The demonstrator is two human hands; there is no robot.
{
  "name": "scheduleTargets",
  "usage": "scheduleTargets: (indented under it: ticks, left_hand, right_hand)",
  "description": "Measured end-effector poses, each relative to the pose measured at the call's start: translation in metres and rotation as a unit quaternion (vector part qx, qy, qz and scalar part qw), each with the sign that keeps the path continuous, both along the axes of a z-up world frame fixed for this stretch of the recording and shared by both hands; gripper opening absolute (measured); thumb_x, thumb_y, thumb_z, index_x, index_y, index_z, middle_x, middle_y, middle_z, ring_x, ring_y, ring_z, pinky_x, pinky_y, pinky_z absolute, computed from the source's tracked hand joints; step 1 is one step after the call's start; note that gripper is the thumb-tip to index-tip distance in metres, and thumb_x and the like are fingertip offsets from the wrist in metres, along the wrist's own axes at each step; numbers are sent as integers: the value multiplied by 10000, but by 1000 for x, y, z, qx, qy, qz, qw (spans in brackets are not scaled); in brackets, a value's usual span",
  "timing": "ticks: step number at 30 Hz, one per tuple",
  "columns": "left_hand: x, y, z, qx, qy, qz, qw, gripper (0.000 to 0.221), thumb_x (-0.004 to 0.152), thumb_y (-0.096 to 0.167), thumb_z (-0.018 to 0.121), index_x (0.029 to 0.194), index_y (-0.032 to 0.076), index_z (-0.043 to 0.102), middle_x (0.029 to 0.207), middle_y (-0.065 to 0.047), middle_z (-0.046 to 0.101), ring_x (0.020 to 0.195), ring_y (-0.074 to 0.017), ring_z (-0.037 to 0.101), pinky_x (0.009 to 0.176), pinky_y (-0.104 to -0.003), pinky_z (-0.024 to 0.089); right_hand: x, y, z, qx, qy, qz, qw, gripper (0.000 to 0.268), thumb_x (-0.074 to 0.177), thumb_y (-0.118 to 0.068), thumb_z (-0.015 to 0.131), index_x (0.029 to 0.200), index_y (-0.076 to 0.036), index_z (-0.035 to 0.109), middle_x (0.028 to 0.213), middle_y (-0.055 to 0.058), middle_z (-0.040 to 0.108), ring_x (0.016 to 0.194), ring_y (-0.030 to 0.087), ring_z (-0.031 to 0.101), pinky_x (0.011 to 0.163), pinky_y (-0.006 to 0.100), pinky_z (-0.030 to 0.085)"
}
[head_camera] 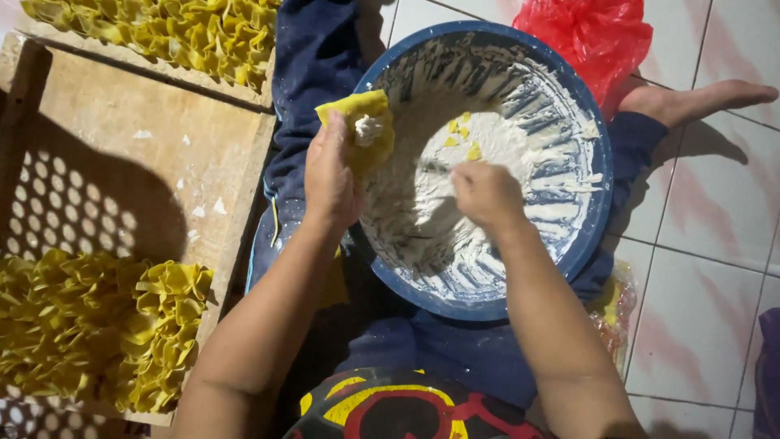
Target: Assembling wontons by placing filling on yellow wrappers and folding them into shape.
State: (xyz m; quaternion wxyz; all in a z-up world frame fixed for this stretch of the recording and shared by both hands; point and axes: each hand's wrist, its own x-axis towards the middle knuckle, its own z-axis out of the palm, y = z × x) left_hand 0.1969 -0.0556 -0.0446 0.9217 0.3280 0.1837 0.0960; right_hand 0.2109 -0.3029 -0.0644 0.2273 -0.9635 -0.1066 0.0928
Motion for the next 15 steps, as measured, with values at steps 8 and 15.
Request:
scheduleTargets:
  ticks: [8,15]
  left_hand:
    - [-13,-11,23,109,-79,0,991,345,1080,359,489,1120,72,675,955,-108,730,882,-205,735,863,-428,631]
    - [-20,-11,28,131,-74,-14,988,348,1074,364,491,1089,80,691,903,-97,734,824,-180,732,793,-402,647]
  right_hand:
    - [-3,40,0,-257,159,63,951,238,863,-168,609,897,-51,813,786,211,754,847,424,765,747,547,598]
    - [-7,41,-19,-206,187,47,959,237,841,-234,677,850,-39,811,749,190,739,824,425,761,746,553,589]
